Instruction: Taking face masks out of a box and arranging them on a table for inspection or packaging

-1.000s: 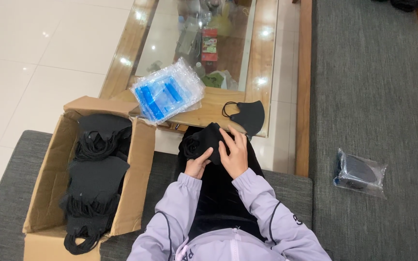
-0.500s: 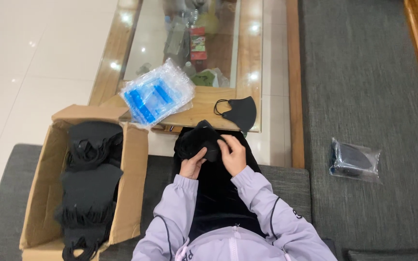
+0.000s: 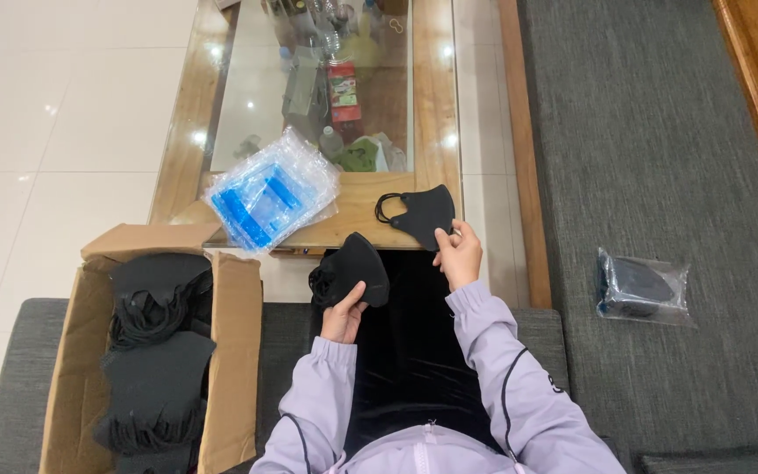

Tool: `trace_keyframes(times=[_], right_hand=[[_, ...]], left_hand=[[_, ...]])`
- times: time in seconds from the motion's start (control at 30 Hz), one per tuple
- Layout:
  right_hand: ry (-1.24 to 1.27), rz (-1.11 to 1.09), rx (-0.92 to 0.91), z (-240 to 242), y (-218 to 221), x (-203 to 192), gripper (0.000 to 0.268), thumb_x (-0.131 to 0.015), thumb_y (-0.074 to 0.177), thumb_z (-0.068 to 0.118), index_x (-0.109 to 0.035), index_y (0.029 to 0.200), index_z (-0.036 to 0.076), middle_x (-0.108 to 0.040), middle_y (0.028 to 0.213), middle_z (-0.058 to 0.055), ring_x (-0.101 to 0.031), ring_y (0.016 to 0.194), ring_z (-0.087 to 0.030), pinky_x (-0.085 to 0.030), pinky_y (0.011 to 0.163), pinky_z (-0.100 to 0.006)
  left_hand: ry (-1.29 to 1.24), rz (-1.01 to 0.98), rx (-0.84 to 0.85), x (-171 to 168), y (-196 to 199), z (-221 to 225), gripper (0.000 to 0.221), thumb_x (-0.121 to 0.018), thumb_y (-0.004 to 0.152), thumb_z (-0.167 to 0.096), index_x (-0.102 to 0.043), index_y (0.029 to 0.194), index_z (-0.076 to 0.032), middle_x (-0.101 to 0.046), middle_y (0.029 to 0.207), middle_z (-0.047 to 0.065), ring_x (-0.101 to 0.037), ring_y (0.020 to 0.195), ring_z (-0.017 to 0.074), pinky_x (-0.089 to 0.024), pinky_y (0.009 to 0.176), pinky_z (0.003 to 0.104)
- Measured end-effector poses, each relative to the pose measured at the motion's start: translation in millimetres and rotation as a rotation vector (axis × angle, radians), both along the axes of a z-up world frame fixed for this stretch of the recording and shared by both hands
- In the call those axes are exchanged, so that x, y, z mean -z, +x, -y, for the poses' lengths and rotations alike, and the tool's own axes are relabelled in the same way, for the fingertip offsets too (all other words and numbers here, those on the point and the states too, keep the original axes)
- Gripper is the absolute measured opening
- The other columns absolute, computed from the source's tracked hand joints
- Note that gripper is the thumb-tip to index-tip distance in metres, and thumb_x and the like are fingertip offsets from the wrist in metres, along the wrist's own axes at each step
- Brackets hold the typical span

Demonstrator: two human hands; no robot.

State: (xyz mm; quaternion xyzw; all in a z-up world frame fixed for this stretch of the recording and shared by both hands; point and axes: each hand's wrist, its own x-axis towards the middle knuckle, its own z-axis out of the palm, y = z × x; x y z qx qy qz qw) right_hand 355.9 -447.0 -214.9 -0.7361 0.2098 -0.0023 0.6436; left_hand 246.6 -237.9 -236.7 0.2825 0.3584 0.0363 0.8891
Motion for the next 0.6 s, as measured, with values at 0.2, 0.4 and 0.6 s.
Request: trace_keyframes(times=[0.2,0.4,0.6], right_hand=[[-0.506,-0.114,-0.154,0.6,-13.3,-56.8,0.046,-0.061,0.1,0.04,-0.05,0.138,0.016,-0.073,0.075,-0.009,-0.07,0.07,-0.03,-0.052,0.065,-0.044],[-0.792,-0.047,-0.223,-1.9,-19.7,-59.0,0.043,-0.057,0.101,0.047,-0.053,0.138,0.025,-0.077,0.094,-0.015,-0.074,0.095,-0.043,-0.056,0.082,-0.055],[-0.834,-0.057,-0.219,-0.9,-14.7,-44.8,0.042,-0.056,0.1,0.05,-0.058,0.137,0.029,-0.077,0.09,-0.007,-0.076,0.091,-0.035,-0.058,0.082,-0.049]], left_hand=[[-0.003,-0.036,0.014,-15.5,9.4,6.0,0.05,-0.09,0.07,0.013,-0.07,0.115,0.014,-0.071,0.118,0.031,-0.071,0.107,0.0396,-0.057,0.094,0.056],[0.091,-0.071,0.138,17.0,29.7,11.6,0.066,-0.098,0.064,0.007,-0.064,0.12,0.019,-0.069,0.119,0.033,-0.07,0.107,0.0387,-0.057,0.092,0.056],[0.068,-0.09,0.196,16.0,22.0,-0.4,0.068,-0.097,0.066,0.006,-0.066,0.126,0.012,-0.071,0.122,0.029,-0.073,0.104,0.0403,-0.062,0.086,0.055]])
